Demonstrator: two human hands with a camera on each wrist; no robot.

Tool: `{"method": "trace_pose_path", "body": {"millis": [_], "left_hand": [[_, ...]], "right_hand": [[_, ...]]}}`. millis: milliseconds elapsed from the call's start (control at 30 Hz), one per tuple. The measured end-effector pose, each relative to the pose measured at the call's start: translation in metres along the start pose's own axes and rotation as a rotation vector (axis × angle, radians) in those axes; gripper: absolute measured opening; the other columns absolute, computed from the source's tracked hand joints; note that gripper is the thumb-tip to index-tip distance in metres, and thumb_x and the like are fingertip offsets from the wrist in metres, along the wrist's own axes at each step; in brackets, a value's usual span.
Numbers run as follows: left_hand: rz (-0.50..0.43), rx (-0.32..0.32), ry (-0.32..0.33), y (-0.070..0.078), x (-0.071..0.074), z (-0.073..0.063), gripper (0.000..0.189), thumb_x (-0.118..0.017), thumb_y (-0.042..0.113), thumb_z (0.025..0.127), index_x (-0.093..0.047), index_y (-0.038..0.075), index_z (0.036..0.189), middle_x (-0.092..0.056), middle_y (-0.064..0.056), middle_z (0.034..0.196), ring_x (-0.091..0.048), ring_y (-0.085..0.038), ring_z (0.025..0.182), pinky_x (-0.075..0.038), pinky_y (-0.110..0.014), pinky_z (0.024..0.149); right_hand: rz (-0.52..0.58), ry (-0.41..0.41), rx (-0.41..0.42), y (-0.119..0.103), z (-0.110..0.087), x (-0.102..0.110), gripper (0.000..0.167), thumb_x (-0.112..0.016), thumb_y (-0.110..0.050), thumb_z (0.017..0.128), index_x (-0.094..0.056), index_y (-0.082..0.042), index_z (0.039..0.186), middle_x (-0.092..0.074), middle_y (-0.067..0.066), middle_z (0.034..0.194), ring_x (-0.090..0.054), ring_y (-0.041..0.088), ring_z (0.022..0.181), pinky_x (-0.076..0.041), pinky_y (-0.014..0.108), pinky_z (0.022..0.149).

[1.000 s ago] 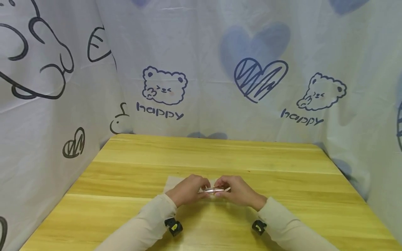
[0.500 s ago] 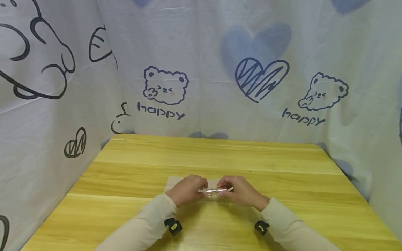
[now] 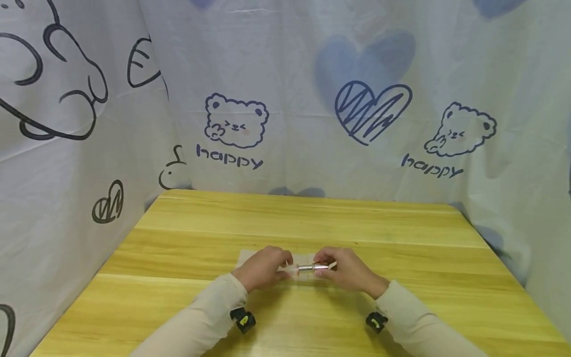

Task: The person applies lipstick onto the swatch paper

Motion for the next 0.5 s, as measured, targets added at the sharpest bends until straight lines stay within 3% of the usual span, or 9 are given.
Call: {"method": "trace_pose_path", "body": {"millis": [333,500], "left_hand": [[-0.031,0.019,0.0,-0.003,-0.001,-0.007,0.025,-0.073,0.015,0.088,-0.066,0.003,0.108,-0.068,-0.01,0.097,-0.064,-0.022,0.089,-0.053,-0.033,0.077],[-0.032,0.014,0.02,-0.005,0.003,-0.006,0.026,-0.073,0.015,0.088,-0.065,0.003,0.11,-0.067,-0.01,0.097,-0.064,-0.023,0.09,-0.053,-0.034,0.077]], "right_hand": [[-0.081,0.056,0.005,0.004,-0.004,0.007,0.016,-0.074,-0.014,0.087,-0.068,-0.01,0.1,-0.064,-0.006,0.09,-0.051,0.009,0.072,-0.045,0.024,0.058],[-0.088,0.067,-0.03,0.007,-0.006,0.013,0.016,-0.072,-0.013,0.089,-0.067,-0.011,0.103,-0.063,-0.006,0.09,-0.054,0.008,0.071,-0.045,0.025,0.055]]}}
Point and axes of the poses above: each hand's wrist, its own z-axis towards the middle knuckle, its own x-axis out of the back of the hand, y = z × x, the point moved 9 cm from there along z, towards the middle knuckle
